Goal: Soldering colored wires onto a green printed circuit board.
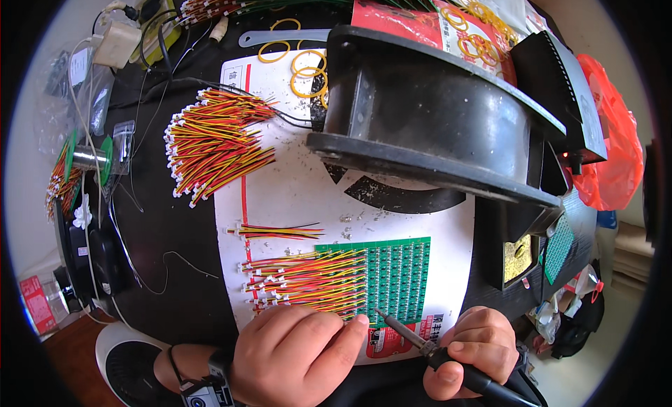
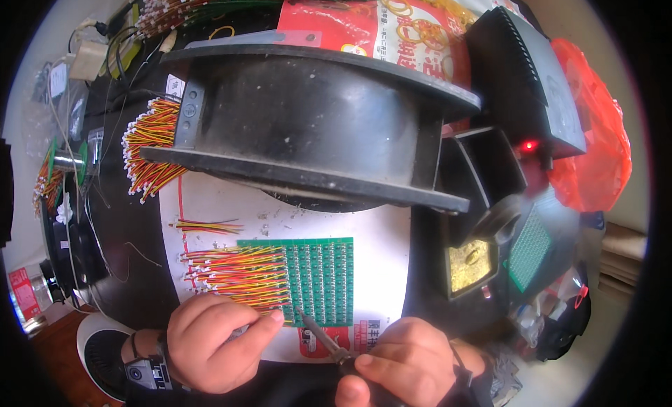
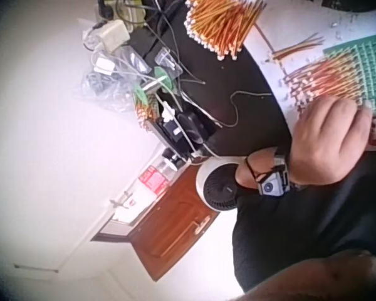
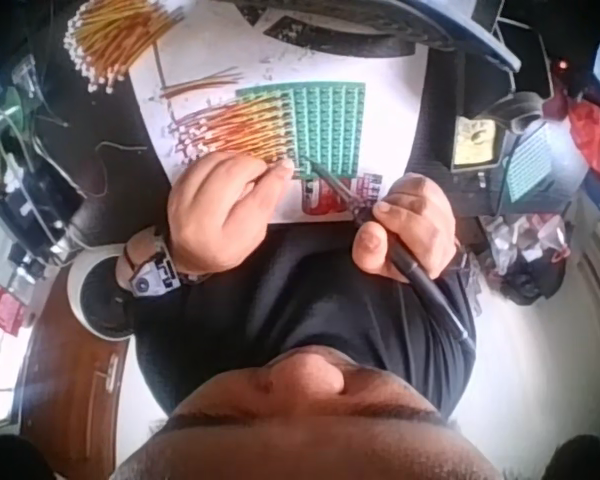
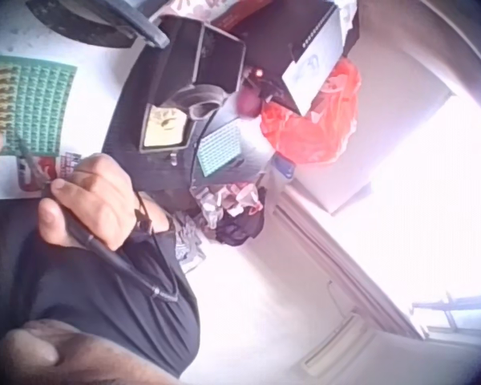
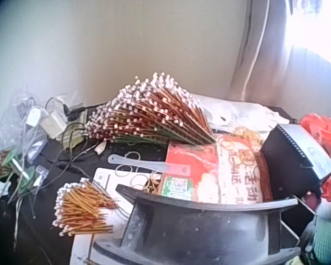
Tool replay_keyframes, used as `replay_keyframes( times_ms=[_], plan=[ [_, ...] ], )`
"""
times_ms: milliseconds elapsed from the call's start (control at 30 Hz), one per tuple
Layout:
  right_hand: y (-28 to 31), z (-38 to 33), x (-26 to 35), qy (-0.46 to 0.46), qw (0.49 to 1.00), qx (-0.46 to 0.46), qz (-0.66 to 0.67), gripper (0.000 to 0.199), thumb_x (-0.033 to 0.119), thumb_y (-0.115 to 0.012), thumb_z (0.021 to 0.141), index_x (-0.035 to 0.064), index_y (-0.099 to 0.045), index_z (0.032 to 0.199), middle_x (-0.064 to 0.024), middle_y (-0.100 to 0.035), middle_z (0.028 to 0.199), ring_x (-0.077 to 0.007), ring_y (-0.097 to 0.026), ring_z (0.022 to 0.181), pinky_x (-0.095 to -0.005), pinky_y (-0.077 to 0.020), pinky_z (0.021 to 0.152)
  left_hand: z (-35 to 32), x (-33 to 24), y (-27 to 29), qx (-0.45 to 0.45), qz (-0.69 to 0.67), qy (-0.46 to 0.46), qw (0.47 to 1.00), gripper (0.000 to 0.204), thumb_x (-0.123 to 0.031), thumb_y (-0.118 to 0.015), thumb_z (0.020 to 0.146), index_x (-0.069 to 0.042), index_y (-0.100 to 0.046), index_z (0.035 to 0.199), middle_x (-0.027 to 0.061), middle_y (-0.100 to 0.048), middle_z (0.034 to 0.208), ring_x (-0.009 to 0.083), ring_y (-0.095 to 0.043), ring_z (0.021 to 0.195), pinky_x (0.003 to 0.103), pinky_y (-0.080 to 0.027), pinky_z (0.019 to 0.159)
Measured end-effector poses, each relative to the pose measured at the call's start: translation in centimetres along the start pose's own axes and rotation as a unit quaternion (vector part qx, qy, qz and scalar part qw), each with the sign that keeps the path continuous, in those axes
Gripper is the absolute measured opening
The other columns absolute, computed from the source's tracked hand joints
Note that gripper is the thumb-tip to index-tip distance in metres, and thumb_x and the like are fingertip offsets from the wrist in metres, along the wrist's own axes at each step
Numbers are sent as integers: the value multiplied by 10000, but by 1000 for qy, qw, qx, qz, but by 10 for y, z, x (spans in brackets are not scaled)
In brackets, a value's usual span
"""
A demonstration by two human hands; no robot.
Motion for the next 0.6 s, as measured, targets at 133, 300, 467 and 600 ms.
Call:
replay_keyframes(
  times_ms=[133,300,467,600],
  plan=[
    [2,2,1,-8,999,30,-11,190,175,-703,768,34,-578,790,-33,-512,616,-131,-529,514,-218,-426,456,-1,-1,-5,-23,15,-1,1000,229,26,-695,702,9,-714,930,65,-617,812,208,-606,629,310,-485,551],
    [2,4,4,-23,999,45,-21,203,191,-713,779,39,-578,793,-27,-519,615,-138,-536,522,-237,-422,466,4,-3,-7,9,54,-23,998,201,-9,-698,695,7,-711,895,70,-633,783,209,-611,627,301,-486,538],
    [-8,0,-1,-32,998,54,-7,243,224,-735,794,38,-578,795,-24,-522,611,-141,-538,521,-242,-416,464,-1,3,-8,9,75,-5,997,191,-17,-697,686,6,-712,875,66,-629,756,204,-614,622,289,-485,522],
    [2,4,6,-32,998,56,-29,267,250,-751,795,43,-581,791,-20,-521,602,-139,-532,508,-244,-414,463,4,-1,-5,13,53,-22,998,197,-21,-695,687,9,-711,881,69,-626,758,204,-611,622,289,-484,519]
  ],
)
Point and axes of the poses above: each hand's wrist, its own z-axis towards the middle knuckle, its own y-axis out of the back of the hand, x = y × z, the point moved 5 cm from there along z, towards the middle knuckle
